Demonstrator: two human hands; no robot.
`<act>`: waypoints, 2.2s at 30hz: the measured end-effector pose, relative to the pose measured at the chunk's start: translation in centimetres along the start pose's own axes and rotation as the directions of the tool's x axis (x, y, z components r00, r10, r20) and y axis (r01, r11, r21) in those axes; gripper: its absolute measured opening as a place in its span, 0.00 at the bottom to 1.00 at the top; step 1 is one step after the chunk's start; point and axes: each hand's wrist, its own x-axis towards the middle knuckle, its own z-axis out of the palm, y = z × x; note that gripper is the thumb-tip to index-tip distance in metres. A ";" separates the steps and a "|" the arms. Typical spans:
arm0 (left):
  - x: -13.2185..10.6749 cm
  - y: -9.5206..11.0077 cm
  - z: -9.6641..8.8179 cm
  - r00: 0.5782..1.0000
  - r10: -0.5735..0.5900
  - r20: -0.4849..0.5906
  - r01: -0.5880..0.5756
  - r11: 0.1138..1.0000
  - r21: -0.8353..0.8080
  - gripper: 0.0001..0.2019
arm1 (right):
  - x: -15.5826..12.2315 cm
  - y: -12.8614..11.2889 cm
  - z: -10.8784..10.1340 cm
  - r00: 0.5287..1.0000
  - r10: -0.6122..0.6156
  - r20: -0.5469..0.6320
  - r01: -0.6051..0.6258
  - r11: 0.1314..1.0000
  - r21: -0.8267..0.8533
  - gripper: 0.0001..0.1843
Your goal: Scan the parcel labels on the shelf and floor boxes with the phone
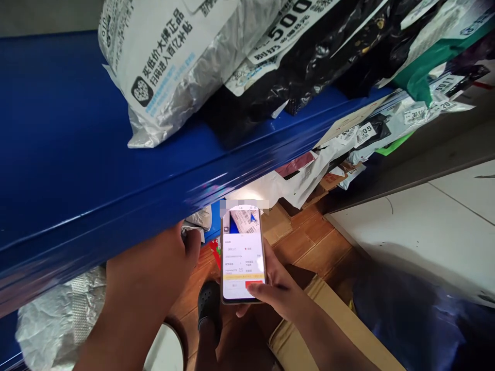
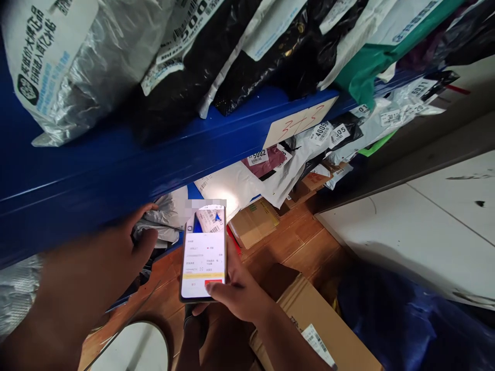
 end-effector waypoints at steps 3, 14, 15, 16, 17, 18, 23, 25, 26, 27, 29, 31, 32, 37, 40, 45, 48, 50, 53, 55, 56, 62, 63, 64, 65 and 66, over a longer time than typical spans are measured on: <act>-0.1 0.6 0.2 0.999 -0.007 -0.032 0.011 0.993 0.120 0.26 | -2.2 1.3 -1.3 0.996 0.004 -0.091 -0.001 0.999 0.034 0.45; -0.7 1.7 1.0 0.988 -0.011 -0.152 0.036 0.986 0.163 0.25 | -6.9 2.7 -0.5 0.916 0.098 -0.389 -0.095 0.995 0.028 0.54; -0.7 1.7 1.1 0.986 -0.006 -0.166 0.033 0.987 0.160 0.24 | -6.9 2.6 -0.4 0.914 0.101 -0.393 -0.099 0.995 0.025 0.55; -0.8 1.7 1.2 0.984 -0.007 -0.178 0.036 0.987 0.155 0.24 | -6.9 2.5 -0.3 0.913 0.100 -0.395 -0.100 0.995 0.022 0.56; -0.8 1.6 1.2 0.982 -0.010 -0.188 0.039 0.988 0.149 0.23 | -6.9 2.4 -0.2 0.913 0.097 -0.396 -0.098 0.995 0.017 0.55; -0.9 1.6 1.3 0.981 -0.016 -0.195 0.044 0.989 0.142 0.23 | -6.8 2.3 -0.1 0.914 0.093 -0.394 -0.096 0.995 0.013 0.55; -1.1 1.7 1.6 0.972 -0.067 -0.225 0.093 0.990 0.105 0.21 | -6.4 2.3 -0.1 0.923 0.085 -0.375 -0.055 0.994 0.090 0.57; -0.9 2.1 2.0 0.967 -0.070 -0.244 0.096 0.991 0.095 0.21 | -6.2 2.6 -0.2 0.945 0.069 -0.319 -0.012 0.984 0.176 0.58; -0.7 2.3 2.2 0.967 -0.063 -0.248 0.087 0.992 0.087 0.21 | -6.2 2.7 -0.2 0.956 0.054 -0.287 0.008 0.978 0.210 0.57; -0.5 2.5 2.5 0.967 -0.057 -0.247 0.077 0.994 0.073 0.21 | -6.2 2.8 -0.3 0.962 0.043 -0.268 0.021 0.972 0.233 0.57; -0.1 2.6 3.0 0.968 -0.062 -0.244 0.072 0.997 0.033 0.20 | -6.3 3.0 -0.3 0.961 0.044 -0.273 0.025 0.970 0.243 0.56; 0.2 2.1 3.2 0.955 -0.112 -0.276 0.108 0.994 -0.027 0.20 | -6.4 3.0 -0.2 0.949 0.069 -0.309 0.004 0.973 0.232 0.56; 0.2 1.6 3.3 0.940 -0.147 -0.309 0.134 0.989 -0.064 0.20 | -6.6 2.9 -0.1 0.941 0.083 -0.328 -0.007 0.974 0.227 0.58; -1.1 -0.5 3.2 0.902 -0.168 -0.398 0.178 0.984 -0.013 0.28 | -7.2 2.2 0.1 0.925 0.150 -0.350 -0.087 0.978 0.190 0.66; -2.2 0.1 3.6 0.918 -0.136 -0.372 0.172 0.983 0.066 0.21 | -7.6 2.1 0.1 0.907 0.208 -0.366 -0.150 0.972 0.181 0.71; -2.5 0.8 4.8 0.888 -0.150 -0.436 0.167 0.986 0.001 0.19 | -7.5 1.8 0.1 0.923 0.226 -0.312 -0.208 0.974 0.091 0.67; -2.4 0.5 4.8 0.885 -0.173 -0.432 0.156 0.985 -0.074 0.19 | -6.5 0.9 0.4 0.953 0.220 -0.210 -0.219 0.975 0.028 0.64; -2.4 0.4 4.6 0.901 -0.192 -0.389 0.144 0.978 -0.148 0.19 | -5.3 0.2 0.9 0.965 0.219 -0.143 -0.218 0.976 0.018 0.63; -2.4 0.5 4.1 0.932 -0.239 -0.271 0.184 0.960 -0.213 0.22 | -2.9 -0.8 1.8 0.971 0.217 -0.099 -0.216 0.976 0.019 0.56; -2.4 0.3 3.8 0.941 -0.270 -0.203 0.228 0.951 -0.209 0.21 | -1.1 -1.2 2.4 0.972 0.205 -0.117 -0.207 0.978 -0.003 0.53; -2.4 0.1 3.6 0.944 -0.274 -0.182 0.238 0.951 -0.199 0.21 | -0.2 -1.3 2.6 0.973 0.193 -0.124 -0.198 0.980 -0.029 0.52; -2.4 -0.9 3.6 0.953 -0.238 -0.185 0.216 0.967 -0.135 0.15 | 3.8 -1.6 3.9 0.966 0.126 -0.227 -0.188 0.944 -0.273 0.45; -2.4 -1.0 3.6 0.953 -0.237 -0.186 0.216 0.968 -0.128 0.15 | 4.3 -1.8 4.0 0.966 0.109 -0.236 -0.179 0.937 -0.300 0.43; -2.4 -0.9 3.6 0.954 -0.240 -0.179 0.220 0.967 -0.126 0.15 | 4.7 -1.9 4.0 0.967 0.092 -0.237 -0.167 0.932 -0.321 0.40; -2.3 -0.9 3.6 0.956 -0.244 -0.165 0.225 0.966 -0.129 0.16 | 5.0 -2.1 4.0 0.970 0.079 -0.230 -0.156 0.927 -0.340 0.37; -2.3 -0.9 3.6 0.957 -0.249 -0.147 0.230 0.964 -0.136 0.16 | 5.3 -2.3 3.9 0.974 0.070 -0.215 -0.146 0.921 -0.360 0.35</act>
